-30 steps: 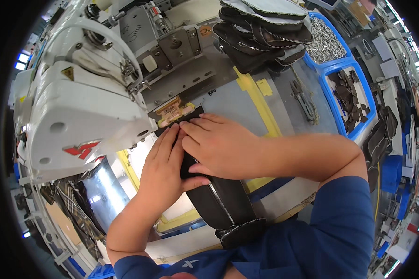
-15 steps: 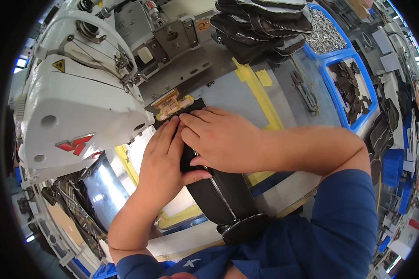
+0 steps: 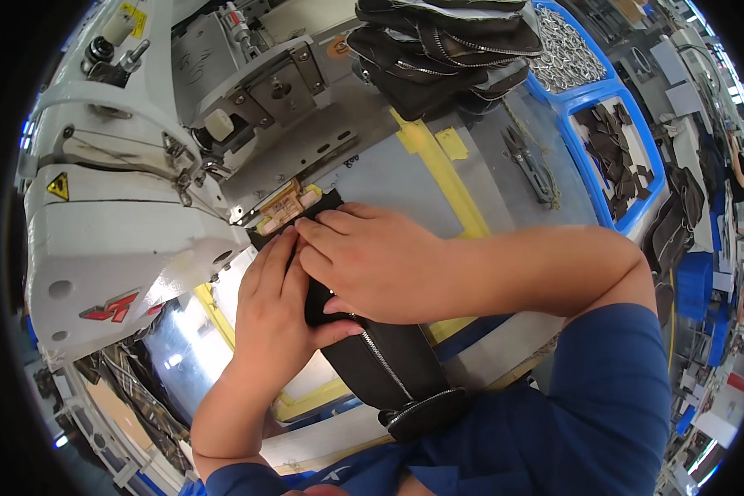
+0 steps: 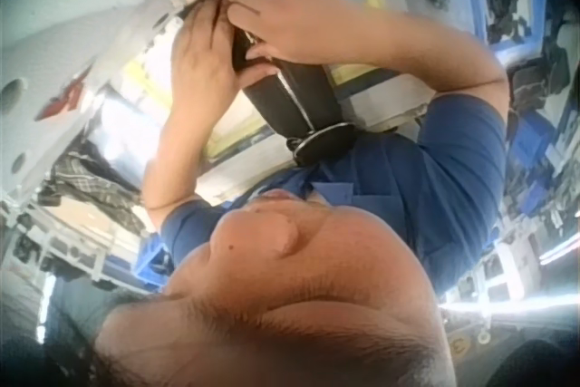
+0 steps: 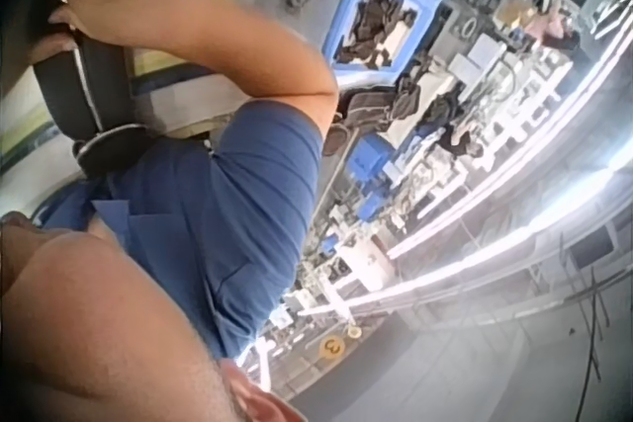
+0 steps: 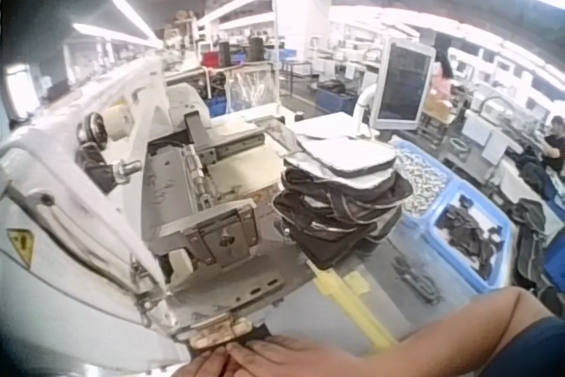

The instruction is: The person operates an industrial sewing machine to stitch a zipper onto a black fabric pouch. They repeatedly align the zipper tape with the pouch edge, guide the material under the presser foot, and sew along the seam. The person handles multiple pouches, picking up new items from a stack and placing finished ones aside.

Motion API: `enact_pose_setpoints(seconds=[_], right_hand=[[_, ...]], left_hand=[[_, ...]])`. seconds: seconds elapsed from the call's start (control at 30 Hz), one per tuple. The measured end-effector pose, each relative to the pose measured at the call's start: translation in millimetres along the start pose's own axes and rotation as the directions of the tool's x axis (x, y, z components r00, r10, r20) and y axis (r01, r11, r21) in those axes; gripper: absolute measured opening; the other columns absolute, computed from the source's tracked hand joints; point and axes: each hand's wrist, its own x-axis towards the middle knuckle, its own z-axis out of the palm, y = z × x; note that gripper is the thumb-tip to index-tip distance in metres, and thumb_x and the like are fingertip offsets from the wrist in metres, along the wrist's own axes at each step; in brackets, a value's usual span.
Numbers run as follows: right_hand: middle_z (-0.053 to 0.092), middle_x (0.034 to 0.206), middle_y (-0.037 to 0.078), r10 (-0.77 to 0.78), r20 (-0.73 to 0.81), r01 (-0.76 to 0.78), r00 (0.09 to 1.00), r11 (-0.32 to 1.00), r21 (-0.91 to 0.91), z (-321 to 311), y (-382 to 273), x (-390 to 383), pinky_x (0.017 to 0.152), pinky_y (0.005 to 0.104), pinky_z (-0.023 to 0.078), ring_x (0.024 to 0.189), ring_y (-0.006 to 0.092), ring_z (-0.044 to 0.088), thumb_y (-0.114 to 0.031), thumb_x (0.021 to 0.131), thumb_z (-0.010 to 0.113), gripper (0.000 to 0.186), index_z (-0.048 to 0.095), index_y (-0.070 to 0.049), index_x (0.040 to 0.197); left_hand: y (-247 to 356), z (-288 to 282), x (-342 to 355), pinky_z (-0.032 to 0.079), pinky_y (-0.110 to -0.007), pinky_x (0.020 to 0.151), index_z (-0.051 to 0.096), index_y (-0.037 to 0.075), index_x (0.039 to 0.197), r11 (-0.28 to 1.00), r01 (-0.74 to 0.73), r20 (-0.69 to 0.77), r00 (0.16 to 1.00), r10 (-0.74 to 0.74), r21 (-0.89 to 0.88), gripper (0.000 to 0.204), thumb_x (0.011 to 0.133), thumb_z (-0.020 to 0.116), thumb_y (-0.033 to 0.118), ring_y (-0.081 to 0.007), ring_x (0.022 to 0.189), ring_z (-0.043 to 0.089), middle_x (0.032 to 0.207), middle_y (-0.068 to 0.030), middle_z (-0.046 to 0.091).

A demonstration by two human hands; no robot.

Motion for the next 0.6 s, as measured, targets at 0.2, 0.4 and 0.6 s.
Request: enact_pose_setpoints(seconds=[0.2, 0.4, 0.6], right_hand=[[0.062, 0.143, 0.03, 0.019, -0.012, -0.018, 1.0, 0.999, 0.031, 0.9, -0.8, -2.7, 0.116, 0.0465, 0.047, 0.133, 0.0411, 0.06, -0.035, 0.086, 0.083, 0.061, 0.062, 0.008, 0.124], [0.062, 0.143, 0.029, 0.02, 0.008, -0.02, 1.0, 0.999, 0.032, -2.5, -0.4, 0.0, 0.116, 0.0453, 0.047, 0.134, 0.0403, 0.06, -0.034, 0.084, 0.084, 0.063, 0.062, 0.007, 0.125], [0.062, 0.142, 0.028, 0.004, -0.001, -0.004, 1.0, 1.0, 0.03, -0.2, 1.3, 1.3, 0.115, 0.0453, 0.048, 0.131, 0.039, 0.062, -0.035, 0.083, 0.085, 0.062, 0.063, 0.007, 0.123]], left_hand=[[0.8, 2.8, 0.2, 0.043, -0.054, 0.117, 0.056, -0.007, 0.145, 1.0, 0.013, -0.004, 1.0, -0.013, -0.011, 0.114, 0.058, 0.095, 0.055, -0.0467, 0.139, 0.054, 0.153, -0.0286, 0.054], [1.4, 1.9, 0.8, 0.044, -0.054, 0.116, 0.056, -0.007, 0.145, 1.0, 0.008, -0.014, 1.0, -0.008, -0.009, 0.113, 0.06, 0.094, 0.055, -0.0468, 0.139, 0.054, 0.152, -0.0291, 0.053], [0.9, 3.2, -0.9, 0.045, -0.052, 0.115, 0.055, -0.007, 0.147, 1.0, 0.014, -0.02, 1.0, -0.013, 0.005, 0.113, 0.061, 0.094, 0.055, -0.0452, 0.137, 0.056, 0.152, -0.0277, 0.055]])
